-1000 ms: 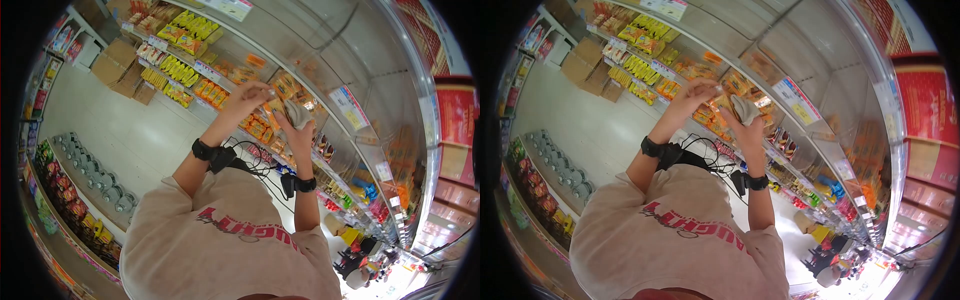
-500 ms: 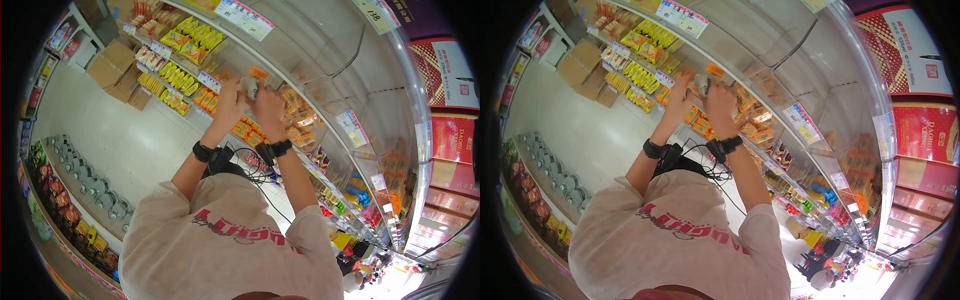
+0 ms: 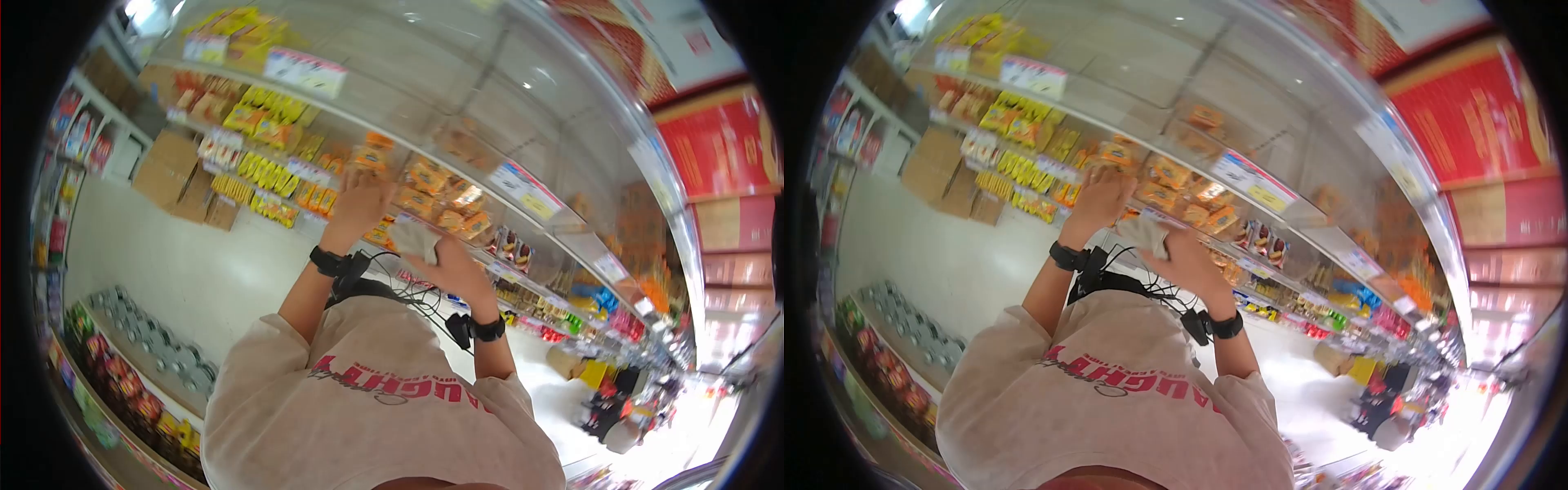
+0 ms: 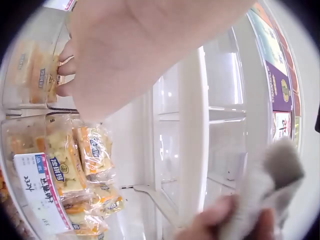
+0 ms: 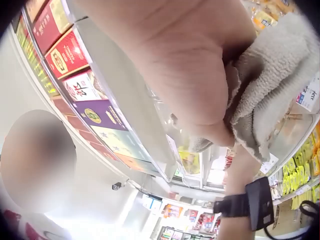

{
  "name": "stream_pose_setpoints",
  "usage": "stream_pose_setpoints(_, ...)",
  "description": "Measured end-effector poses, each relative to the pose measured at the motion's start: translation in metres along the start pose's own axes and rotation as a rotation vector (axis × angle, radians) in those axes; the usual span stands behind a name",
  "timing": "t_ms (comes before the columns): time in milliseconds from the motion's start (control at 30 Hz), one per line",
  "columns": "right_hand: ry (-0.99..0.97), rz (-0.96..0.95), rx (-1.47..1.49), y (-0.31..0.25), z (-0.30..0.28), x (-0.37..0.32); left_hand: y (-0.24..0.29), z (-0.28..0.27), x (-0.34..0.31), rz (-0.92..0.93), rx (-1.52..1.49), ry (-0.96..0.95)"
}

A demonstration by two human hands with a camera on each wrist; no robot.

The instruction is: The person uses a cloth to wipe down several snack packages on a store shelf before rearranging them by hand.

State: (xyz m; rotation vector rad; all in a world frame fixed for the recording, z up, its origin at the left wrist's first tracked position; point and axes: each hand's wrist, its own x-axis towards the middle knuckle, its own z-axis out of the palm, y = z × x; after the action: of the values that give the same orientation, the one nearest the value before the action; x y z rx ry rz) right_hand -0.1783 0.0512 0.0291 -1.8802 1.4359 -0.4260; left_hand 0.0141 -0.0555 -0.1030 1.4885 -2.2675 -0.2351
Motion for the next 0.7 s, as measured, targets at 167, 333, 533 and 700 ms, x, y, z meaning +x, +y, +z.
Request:
stream_pose_setpoints(167, -0.015, -0.019, -0.008, -0.009, -0.032, -0.060, -0.019, 0.025, 0.023, 0.400, 0.295, 0.046)
stream_pose_setpoints(333, 0.284, -0.231, 0.154, -0.008, -0.088, -0.131, 0.030, -0.059, 0.037, 0.152, -0.740, -0.673)
stream_pose_setpoints(533, 0.931, -0.264, 0.328, 0.024, -0.146, -0.197, 0.178, -0.167, 0.029, 0.561, -0.842, -0.736)
stream_pose_setpoints(700, 1.083, -0.072, -0.425, 0.049, -0.244, -0.177, 0.279, -0.164, 0.044, 0.707, -0.855, -0.213)
